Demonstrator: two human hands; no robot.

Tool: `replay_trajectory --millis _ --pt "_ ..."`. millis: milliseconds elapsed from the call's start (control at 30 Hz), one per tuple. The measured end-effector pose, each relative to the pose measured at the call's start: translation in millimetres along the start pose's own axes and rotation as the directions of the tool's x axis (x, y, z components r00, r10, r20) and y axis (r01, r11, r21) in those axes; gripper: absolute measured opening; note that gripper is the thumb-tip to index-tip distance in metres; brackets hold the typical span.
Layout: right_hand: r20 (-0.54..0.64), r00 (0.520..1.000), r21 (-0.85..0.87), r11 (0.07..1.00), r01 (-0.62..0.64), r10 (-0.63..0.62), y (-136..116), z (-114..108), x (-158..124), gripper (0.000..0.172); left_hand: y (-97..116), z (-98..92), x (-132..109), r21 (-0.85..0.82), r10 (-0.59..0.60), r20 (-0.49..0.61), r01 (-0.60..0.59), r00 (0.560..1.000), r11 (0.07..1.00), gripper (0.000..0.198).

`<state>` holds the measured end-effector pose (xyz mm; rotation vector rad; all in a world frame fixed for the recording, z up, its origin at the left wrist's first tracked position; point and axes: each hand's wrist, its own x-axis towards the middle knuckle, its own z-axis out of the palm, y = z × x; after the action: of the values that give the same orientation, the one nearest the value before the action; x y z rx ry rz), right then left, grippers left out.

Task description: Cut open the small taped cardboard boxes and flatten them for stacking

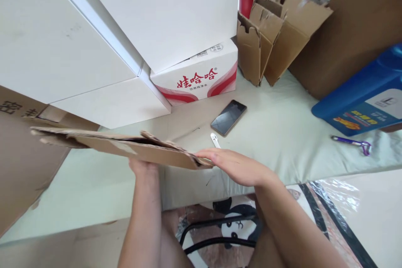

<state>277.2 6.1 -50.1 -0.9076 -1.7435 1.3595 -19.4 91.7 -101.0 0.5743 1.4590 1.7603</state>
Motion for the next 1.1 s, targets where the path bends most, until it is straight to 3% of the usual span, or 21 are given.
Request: replay_trajectory --millis 100,133,200,267,333,400,433,467,533,600,633,667,733,767,800,833,900,1000,1100 --pt "0.09 0.991 0.075 0.993 0.094 -0.1 -16 -3 2 0.069 11 9.6 -1 -0.035 0.015 -0.23 -0.023 0.973 0.999 0.03" --pt "0.067 0.989 0.075 0.989 0.125 -0.13 -19 -2 3 0.073 14 16.1 -4 -0.031 0.032 -0.249 -0.041 0.968 0.999 0.028" --pt "-0.045 0.99 0.04 0.99 0.137 -0.135 -22 0 3 0.061 20 33.2 -10 -0.026 0.072 -0.234 -0.08 0.97 0.996 0.026" --pt "-0.199 0.975 0.033 0.994 0.103 -0.095 -20 0 0 0.04 22 53.7 -17 -0.008 0.129 -0.175 -0.132 0.976 0.991 0.028" --pt "-0.364 0.93 0.085 0.992 0.089 -0.052 -17 -8 -7 0.034 25 75.8 -23 0.065 0.223 -0.052 -0.22 0.973 0.973 0.03" --pt "-0.561 0.827 0.136 0.983 0.122 -0.025 -13 -21 -18 0.037 32 99.4 -26 0.187 0.354 0.129 -0.373 0.926 0.909 0.032" --pt "-0.67 0.742 0.132 0.979 0.153 -0.026 -12 -29 -24 0.038 37 112.4 -28 0.239 0.414 0.229 -0.463 0.881 0.854 0.032" --pt "-0.776 0.629 0.1 0.978 0.185 -0.04 -12 -36 -29 0.038 42 126.8 -30 0.264 0.458 0.315 -0.541 0.831 0.799 0.033" --pt "-0.932 0.345 -0.033 0.975 0.22 -0.109 -14 -51 -40 0.039 55 160.7 -36 0.254 0.514 0.458 -0.661 0.725 0.706 0.037" --pt "-0.974 0.063 -0.204 0.961 0.186 -0.219 -20 -62 -49 0.044 62 201.6 -49 0.223 0.514 0.621 -0.762 0.592 0.608 0.034" --pt "-0.958 -0.055 -0.285 0.948 0.139 -0.28 -24 -67 -53 0.046 62 223.8 -57 0.195 0.506 0.686 -0.802 0.522 0.564 0.03" --pt "-0.928 -0.152 -0.355 0.932 0.077 -0.341 -28 -71 -57 0.046 60 246.2 -67 0.162 0.494 0.741 -0.835 0.455 0.525 0.027" --pt "-0.851 -0.276 -0.447 0.892 -0.064 -0.446 -35 -77 -63 0.043 48 289.2 -90 0.066 0.473 0.831 -0.895 0.294 0.441 0.025" --pt "-0.818 -0.307 -0.47 0.873 -0.131 -0.487 -38 -80 -65 0.04 40 308.9 -102 -0.033 0.446 0.888 -0.952 0.111 0.303 0.025" --pt "-0.795 -0.319 -0.48 0.856 -0.191 -0.516 -38 -82 -66 0.037 32 326.8 -114 -0.125 0.405 0.913 -0.976 -0.043 0.177 0.025" --pt "-0.783 -0.32 -0.479 0.845 -0.238 -0.534 -38 -84 -67 0.034 24 343.1 -126 -0.188 0.356 0.923 -0.979 -0.15 0.074 0.025" --pt "-0.786 -0.313 -0.456 0.842 -0.289 -0.533 -33 -88 -67 0.033 8 370.8 -145 -0.3 0.227 0.921 -0.949 -0.316 -0.099 0.032" --pt "-0.826 -0.297 -0.393 0.868 -0.305 -0.479 -20 -94 -63 0.038 -8 403.4 -165 -0.444 0.03 0.884 -0.859 -0.466 -0.255 0.042" --pt "-0.85 -0.271 -0.358 0.873 -0.332 -0.452 -10 -99 -59 0.04 -18 428.6 -173 -0.525 -0.101 0.845 -0.783 -0.524 -0.334 0.044"
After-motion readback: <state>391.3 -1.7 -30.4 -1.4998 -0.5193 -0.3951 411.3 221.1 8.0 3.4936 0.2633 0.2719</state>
